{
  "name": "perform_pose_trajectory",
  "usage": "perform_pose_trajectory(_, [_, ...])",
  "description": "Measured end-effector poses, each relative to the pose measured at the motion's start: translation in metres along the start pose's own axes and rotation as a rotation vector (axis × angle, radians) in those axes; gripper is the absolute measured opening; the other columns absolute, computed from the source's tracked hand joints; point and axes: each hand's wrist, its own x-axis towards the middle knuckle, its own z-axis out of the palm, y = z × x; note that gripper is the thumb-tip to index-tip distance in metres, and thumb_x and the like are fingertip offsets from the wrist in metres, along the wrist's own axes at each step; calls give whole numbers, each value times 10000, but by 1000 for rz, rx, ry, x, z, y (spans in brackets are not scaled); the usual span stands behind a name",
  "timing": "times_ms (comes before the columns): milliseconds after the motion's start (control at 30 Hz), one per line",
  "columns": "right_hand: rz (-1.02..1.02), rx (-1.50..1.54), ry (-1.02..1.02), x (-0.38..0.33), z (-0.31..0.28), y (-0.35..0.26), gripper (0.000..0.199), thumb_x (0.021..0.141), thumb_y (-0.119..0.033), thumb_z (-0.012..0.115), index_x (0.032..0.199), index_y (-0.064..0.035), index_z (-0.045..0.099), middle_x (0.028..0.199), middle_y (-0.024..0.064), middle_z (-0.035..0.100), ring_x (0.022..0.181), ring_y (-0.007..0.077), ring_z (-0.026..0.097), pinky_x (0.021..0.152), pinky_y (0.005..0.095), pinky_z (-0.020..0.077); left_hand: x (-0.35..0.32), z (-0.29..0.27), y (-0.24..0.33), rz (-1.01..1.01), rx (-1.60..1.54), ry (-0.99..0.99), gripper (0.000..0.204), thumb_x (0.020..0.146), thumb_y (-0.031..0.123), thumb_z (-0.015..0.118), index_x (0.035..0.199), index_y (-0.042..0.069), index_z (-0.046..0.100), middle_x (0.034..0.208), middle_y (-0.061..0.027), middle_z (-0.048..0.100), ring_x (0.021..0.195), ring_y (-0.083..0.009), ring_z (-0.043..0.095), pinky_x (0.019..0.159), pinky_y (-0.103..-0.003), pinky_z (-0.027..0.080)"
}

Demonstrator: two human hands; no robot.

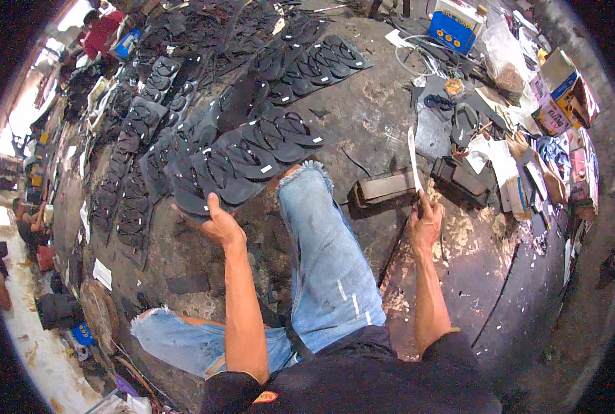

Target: The person sits on the floor and uses a long blade to trim the edges of black flip-flops. They pick up each flip-flop, scrape the blade along the sole and strap edges, and place the finished items into a growing pile.

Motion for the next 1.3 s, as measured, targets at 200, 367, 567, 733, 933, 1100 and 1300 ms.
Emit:
perform_pose_trajectory(200, [57, 198, -420, -53, -24, 4, 517, 859, 40, 658, 1343, -138, 694, 1052, 121, 645, 927, 260, 638, 887, 356, 505, -33, -5, 62, 738, 649, 84, 880, 881, 15, 672, 1623, 53, 199, 1615, -215, 345, 1430, -365, 422, 1212, -448, 319])
perform_pose_trajectory(367, [404, 817, -334, -11, -1, -13, 470, 1028, -160, 621, 1480, -58, 540, 1150, 49, 690, 888, 113, 640, 758, 238, 517, -49, 16, 82, 706, 658, -106, 888, 862, -6, 689, 1614, 56, 221, 1608, -241, 344, 1446, -369, 409, 1230, -463, 291])
perform_pose_trajectory(567, [321, 701, -460, 12, 31, 4, 367, 952, -312, 730, 1136, 4, 761, 933, 96, 764, 811, 121, 677, 713, 306, 543, -21, 13, 54, -48, 256, 113, 633, 890, 285, 782, 1400, -2, 541, 1337, -154, 617, 1122, -289, 629, 941, -408, 523])
perform_pose_trajectory(733, [647, 532, -198, -19, -14, 32, 347, 915, -287, 777, 1093, 11, 777, 894, 83, 774, 769, 140, 696, 701, 310, 551, -10, -11, 23, -1, 193, 127, 581, 872, 403, 796, 1233, -25, 640, 1234, -92, 670, 1039, -222, 640, 771, -409, 545])
perform_pose_trajectory(933, [510, 611, -379, 7, 22, -2, 351, 917, -290, 768, 1096, 11, 772, 918, 101, 776, 810, 164, 703, 729, 310, 547, -12, -18, 13, -110, 131, 109, 590, 959, 334, 722, 1396, -5, 516, 1357, -108, 595, 1119, -253, 638, 756, -436, 648])
perform_pose_trajectory(1100, [742, 536, -94, -22, -14, 49, 387, 863, -307, 821, 1070, 17, 776, 897, 112, 780, 789, 178, 716, 759, 318, 556, -11, -17, 23, 36, 62, 16, 544, 914, 337, 770, 1197, -99, 609, 1221, -143, 632, 1033, -255, 657, 726, -448, 666])
perform_pose_trajectory(1300, [478, 727, -321, 2, 20, 9, 327, 912, -275, 786, 1072, 10, 772, 947, 112, 779, 827, 160, 717, 794, 310, 555, -21, -15, 26, -8, 59, -2, 502, 913, 342, 769, 1160, -76, 639, 1208, -126, 641, 1033, -255, 656, 736, -440, 663])
